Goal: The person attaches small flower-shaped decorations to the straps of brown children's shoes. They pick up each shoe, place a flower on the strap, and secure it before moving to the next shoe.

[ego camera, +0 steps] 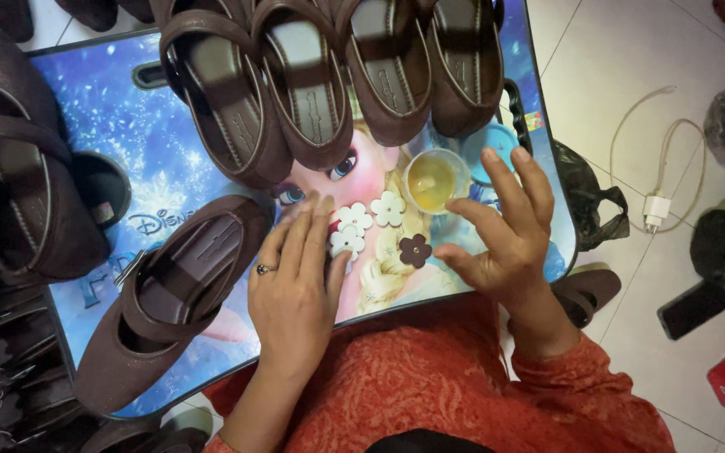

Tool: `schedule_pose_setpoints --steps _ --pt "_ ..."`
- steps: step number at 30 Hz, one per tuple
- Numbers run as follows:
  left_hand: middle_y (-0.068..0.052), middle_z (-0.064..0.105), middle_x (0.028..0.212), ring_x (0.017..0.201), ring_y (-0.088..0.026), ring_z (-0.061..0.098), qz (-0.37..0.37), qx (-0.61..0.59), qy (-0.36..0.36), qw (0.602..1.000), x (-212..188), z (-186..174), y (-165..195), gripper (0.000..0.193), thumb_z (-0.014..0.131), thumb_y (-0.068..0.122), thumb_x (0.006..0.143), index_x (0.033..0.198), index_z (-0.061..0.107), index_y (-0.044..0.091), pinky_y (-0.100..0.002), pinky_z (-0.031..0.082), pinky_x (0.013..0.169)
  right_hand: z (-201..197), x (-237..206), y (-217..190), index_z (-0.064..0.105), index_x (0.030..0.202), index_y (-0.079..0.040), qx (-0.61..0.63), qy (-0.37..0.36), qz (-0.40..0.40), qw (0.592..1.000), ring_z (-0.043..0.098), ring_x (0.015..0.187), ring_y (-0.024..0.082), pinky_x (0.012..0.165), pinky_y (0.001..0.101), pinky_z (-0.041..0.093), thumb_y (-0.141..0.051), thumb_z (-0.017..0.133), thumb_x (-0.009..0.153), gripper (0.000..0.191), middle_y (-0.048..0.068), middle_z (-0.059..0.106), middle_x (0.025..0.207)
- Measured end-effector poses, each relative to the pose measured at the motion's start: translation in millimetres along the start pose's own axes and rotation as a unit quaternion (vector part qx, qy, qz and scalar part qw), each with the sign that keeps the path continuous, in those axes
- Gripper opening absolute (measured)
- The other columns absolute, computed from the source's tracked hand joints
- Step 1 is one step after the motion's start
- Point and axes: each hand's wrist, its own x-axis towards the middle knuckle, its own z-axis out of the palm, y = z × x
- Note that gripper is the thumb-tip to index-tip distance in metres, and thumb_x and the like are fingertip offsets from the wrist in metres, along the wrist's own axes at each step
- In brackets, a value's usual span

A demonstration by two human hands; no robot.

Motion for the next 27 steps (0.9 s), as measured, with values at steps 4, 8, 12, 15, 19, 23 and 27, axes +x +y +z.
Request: schedule_pose_setpoints --steps 4,8,12,15,19,23,27 --pt "-0.012 0.068 0.131 0.122 -0.031 0.060 0.003 -0.001 -0.002 1.000 2 3 -1 0.038 0.081 0.024 0.084 0.115 0.073 0.004 -0.041 0.049 0.095 -1 -5 -1 0.078 0.102 -0.005 -0.001 -0.003 -0.002 1.000 0.037 0.149 0.038 0.124 0.0489 0.037 -0.064 0.065 0.095 0.061 0.022 0.056 0.149" --pt "-0.007 0.069 0.127 0.121 -0.028 0.062 -0.009 -0.019 0.005 1.000 -2 4 1 0.027 0.081 0.023 0.086 0.109 0.074 0.009 -0.041 0.050 0.095 1 -7 -2 0.078 0.102 -0.005 -0.005 -0.014 0.003 1.000 0.036 0.149 0.037 0.124 0.0486 0.037 -0.062 0.067 0.096 0.059 0.022 0.055 0.150" --pt "-0.005 0.074 0.112 0.101 -0.025 0.070 -0.036 -0.070 0.004 0.997 -7 4 3 0.022 0.081 0.021 0.089 0.107 0.074 0.010 -0.038 0.052 0.083 0 -10 -3 0.077 0.097 -0.005 -0.019 -0.030 -0.003 0.999 0.038 0.148 0.037 0.122 0.0499 0.036 -0.061 0.069 0.093 0.056 0.022 0.058 0.148" --pt "-0.005 0.076 0.098 0.084 -0.019 0.073 -0.107 -0.173 -0.005 0.979 -9 2 3 0.021 0.079 0.017 0.091 0.110 0.075 0.009 -0.032 0.054 0.074 -11 -14 -10 0.077 0.095 -0.008 0.027 -0.039 0.012 0.999 0.042 0.146 0.038 0.122 0.0503 0.035 -0.058 0.067 0.092 0.051 0.020 0.060 0.145" --pt "-0.004 0.076 0.095 0.082 -0.007 0.070 -0.219 -0.389 -0.018 0.895 -12 0 7 0.022 0.074 0.011 0.093 0.115 0.073 0.004 -0.023 0.056 0.070 -22 -19 -31 0.075 0.104 -0.010 0.208 -0.006 0.074 0.975 0.048 0.146 0.033 0.121 0.0432 0.038 -0.045 0.062 0.098 0.038 0.017 0.059 0.147" --pt "-0.002 0.075 0.094 0.085 -0.004 0.063 -0.242 -0.475 -0.050 0.845 -15 -5 10 0.024 0.071 0.008 0.097 0.120 0.074 0.003 -0.022 0.053 0.072 -20 -20 -61 0.072 0.111 -0.008 0.323 -0.036 0.111 0.939 0.050 0.142 0.034 0.124 0.0441 0.039 -0.017 0.065 0.095 0.020 0.019 0.056 0.147" --pt "-0.002 0.073 0.081 0.069 -0.003 0.059 -0.302 -0.450 -0.094 0.835 -20 -15 15 0.032 0.070 0.010 0.093 0.124 0.076 0.008 -0.023 0.050 0.061 -10 -16 -82 0.073 0.113 -0.008 0.277 -0.084 0.085 0.954 0.053 0.140 0.037 0.121 0.0438 0.041 0.001 0.064 0.091 0.026 0.020 0.058 0.145"
